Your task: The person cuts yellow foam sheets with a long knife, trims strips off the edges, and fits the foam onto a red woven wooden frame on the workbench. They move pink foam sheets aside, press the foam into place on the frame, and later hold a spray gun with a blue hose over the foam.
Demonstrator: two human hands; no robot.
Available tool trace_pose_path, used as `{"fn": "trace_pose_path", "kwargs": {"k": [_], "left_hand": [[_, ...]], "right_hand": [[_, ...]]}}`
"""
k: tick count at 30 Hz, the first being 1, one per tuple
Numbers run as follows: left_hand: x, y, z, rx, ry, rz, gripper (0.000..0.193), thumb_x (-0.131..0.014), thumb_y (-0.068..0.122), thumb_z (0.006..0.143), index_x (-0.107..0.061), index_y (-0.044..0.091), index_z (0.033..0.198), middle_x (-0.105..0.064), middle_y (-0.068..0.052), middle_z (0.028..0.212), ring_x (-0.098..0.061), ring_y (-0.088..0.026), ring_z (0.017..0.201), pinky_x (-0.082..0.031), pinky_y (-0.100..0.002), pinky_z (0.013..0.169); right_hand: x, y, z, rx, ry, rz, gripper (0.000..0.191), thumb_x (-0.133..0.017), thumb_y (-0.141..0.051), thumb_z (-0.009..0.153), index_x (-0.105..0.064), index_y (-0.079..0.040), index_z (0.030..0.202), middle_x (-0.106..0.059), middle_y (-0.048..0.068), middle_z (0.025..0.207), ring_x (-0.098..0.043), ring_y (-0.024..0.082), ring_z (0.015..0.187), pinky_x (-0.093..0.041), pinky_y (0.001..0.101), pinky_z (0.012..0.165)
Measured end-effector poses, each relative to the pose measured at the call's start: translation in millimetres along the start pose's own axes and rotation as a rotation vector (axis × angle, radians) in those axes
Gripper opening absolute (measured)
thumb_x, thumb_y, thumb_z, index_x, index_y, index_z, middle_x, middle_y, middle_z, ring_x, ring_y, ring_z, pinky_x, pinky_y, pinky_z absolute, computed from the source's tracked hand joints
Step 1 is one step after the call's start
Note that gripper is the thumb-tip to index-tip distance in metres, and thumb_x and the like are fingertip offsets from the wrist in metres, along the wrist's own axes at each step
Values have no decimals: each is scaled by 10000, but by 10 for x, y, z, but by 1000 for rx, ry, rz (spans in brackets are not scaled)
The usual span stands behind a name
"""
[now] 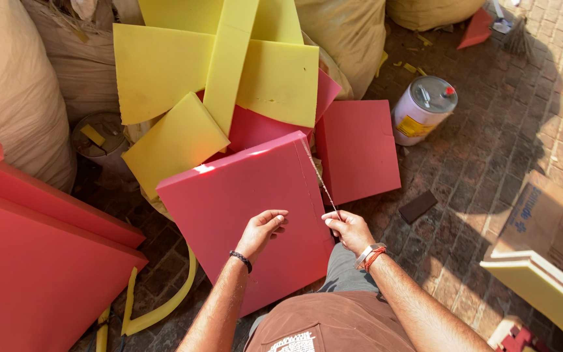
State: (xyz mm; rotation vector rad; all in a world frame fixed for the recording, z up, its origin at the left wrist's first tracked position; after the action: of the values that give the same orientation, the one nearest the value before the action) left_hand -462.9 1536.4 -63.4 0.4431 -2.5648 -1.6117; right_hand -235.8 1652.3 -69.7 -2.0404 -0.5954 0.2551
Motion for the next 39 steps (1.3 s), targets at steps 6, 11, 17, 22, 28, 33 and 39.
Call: {"fn": "trace_pose_path", "kwargs": {"k": [6, 11, 17, 22, 28, 33, 39], "left_hand": [[-590, 457, 1157, 60, -126, 64, 456, -520, 407, 1020, -620, 191, 1408, -708, -14, 1297, -657, -155, 1139, -507, -337, 978], [-873, 558, 2569, 240, 95, -56, 467, -533, 419, 1015, -545, 212, 1433, -697, -10, 1273, -635, -118, 1171, -472, -327, 955], [-723, 496, 3677, 150, 534, -495, 321, -577, 207, 1000, -704, -2, 1207, -763, -89, 957, -727, -212, 854, -590, -351, 773], [-451, 304, 3754, 296, 615, -466, 315, -515, 209, 1028, -689, 38, 1226, -775, -71, 977, -724, -168, 881, -585, -347, 801], [-385, 74, 3427, 426, 696, -434, 320, -524, 202, 1022, -713, 51, 1231, -792, -82, 968, -735, -173, 872, -597, -357, 802], [-418, -231, 3179, 585, 754, -495, 336, -506, 218, 1027, -719, 74, 1243, -793, -76, 978, -739, -166, 882, -578, -369, 769], [-399, -260, 3103, 538, 760, -504, 335, -508, 217, 1029, -724, 63, 1233, -799, -80, 980, -743, -167, 886, -599, -352, 789]], "right_hand": [[143, -636, 1347, 268, -10, -196, 314, -744, -116, 877, -735, -45, 1182, -673, -20, 823, -616, 91, 768, -519, 245, 706], [322, -1273, 2420, 465, 9, -399, 553, -725, -49, 840, -608, -68, 1380, -649, 30, 1047, -669, 115, 933, -570, 299, 796], [365, -1343, 3613, 371, -565, -388, 760, -796, -71, 792, -501, -80, 1492, -591, 77, 1109, -594, 178, 936, -539, 323, 858], [1021, -977, 5601, -89, -137, -130, 664, -780, -243, 855, -560, -14, 1437, -685, 95, 1075, -651, 153, 948, -538, 310, 859], [1478, -895, 7195, -364, 92, -320, 957, -757, -322, 824, -244, -167, 1617, -452, 148, 1524, -612, 365, 1181, -506, 620, 960], [946, -768, 7704, -406, 34, 411, 810, -837, -330, 837, -401, -149, 1495, -461, 93, 1469, -492, 311, 1294, -383, 556, 1137], [660, -725, 7543, -386, -131, 463, 529, -815, -267, 799, -633, -191, 1290, -683, -4, 1226, -572, 219, 1195, -359, 470, 1111]]}}
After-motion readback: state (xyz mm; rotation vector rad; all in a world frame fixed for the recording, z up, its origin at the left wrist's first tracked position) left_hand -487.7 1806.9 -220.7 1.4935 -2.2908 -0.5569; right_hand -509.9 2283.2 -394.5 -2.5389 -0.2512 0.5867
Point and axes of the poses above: each hand's wrist, its own z-axis towards the middle knuckle, its own x-axis out of the back of the hand, y = z × x, the point moved 8 cm from there along z, towards the middle knuckle
